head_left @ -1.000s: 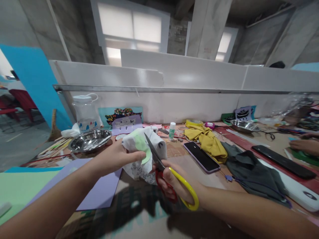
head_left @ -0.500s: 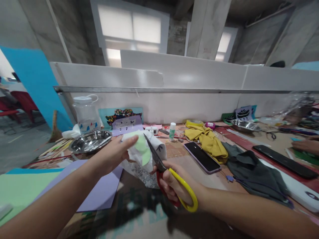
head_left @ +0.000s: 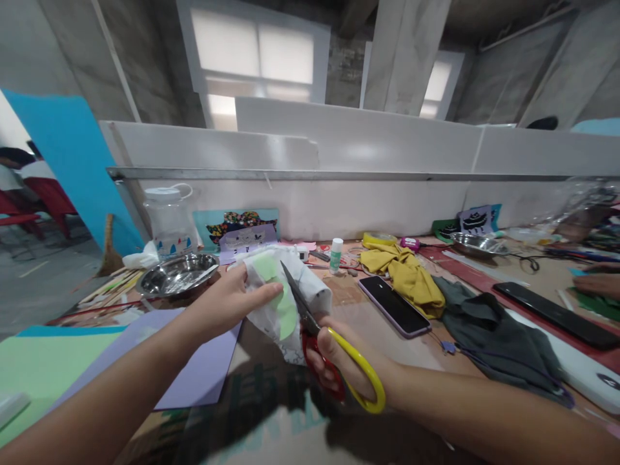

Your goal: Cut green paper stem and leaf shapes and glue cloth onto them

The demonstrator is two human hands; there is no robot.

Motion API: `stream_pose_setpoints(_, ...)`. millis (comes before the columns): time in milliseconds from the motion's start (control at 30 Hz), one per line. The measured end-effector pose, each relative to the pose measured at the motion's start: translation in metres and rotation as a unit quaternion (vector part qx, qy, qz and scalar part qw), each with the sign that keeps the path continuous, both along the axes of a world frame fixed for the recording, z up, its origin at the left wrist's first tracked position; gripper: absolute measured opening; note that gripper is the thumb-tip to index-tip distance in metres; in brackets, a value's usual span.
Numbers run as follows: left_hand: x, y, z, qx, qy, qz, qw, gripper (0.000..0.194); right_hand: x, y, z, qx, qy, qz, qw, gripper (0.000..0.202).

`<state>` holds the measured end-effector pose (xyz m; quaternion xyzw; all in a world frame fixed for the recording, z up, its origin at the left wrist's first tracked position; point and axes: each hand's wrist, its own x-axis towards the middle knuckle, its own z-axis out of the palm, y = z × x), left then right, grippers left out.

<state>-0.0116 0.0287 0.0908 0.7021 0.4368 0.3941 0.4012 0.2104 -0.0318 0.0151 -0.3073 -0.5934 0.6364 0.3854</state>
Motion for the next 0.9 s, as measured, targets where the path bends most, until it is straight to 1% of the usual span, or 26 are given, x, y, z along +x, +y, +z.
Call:
stream_pose_setpoints(167, 0.0031, 0.0006, 0.0006, 0.008, 0.009, -0.009, 1.0, 0.058, -0.0009, -0.0009, 0.0023, -0.012, -0.002, -0.002, 1.0, 0.067)
stream_pose_setpoints(300, 0.0036, -0.0014, 0.0028, -0.007, -0.016, -0.035, 0.999, 0.058, -0.0006, -0.0014, 0.0053, -0.022, 0.014, 0.017, 1.0, 0.069)
stream_pose_setpoints(467, 0.0031, -0.0019, 0.0031, -0.024, -0.036, -0.057, 0.997, 0.056, 0.0007, -0.0009, 0.006, -0.024, 0.01, 0.007, 1.0, 0.069)
stream_pose_setpoints(667, 0.0054, 0.0009, 0.004, -0.028, -0.04, -0.025, 0.998, 0.052, -0.0002, -0.0007, 0.0073, -0.037, 0.011, 0.009, 0.999, 0.076)
stream_pose_setpoints(800, 0.0032, 0.0025, 0.0034, -0.016, -0.026, -0.03, 0.999, 0.045, -0.0007, -0.0004, 0.0058, -0.032, 0.014, 0.008, 0.999, 0.073)
stream_pose_setpoints(900, -0.0005, 0.0035, 0.002, 0.005, -0.017, -0.018, 1.0, 0.038, -0.0005, -0.0004, 0.0051, -0.032, 0.022, 0.01, 0.999, 0.071)
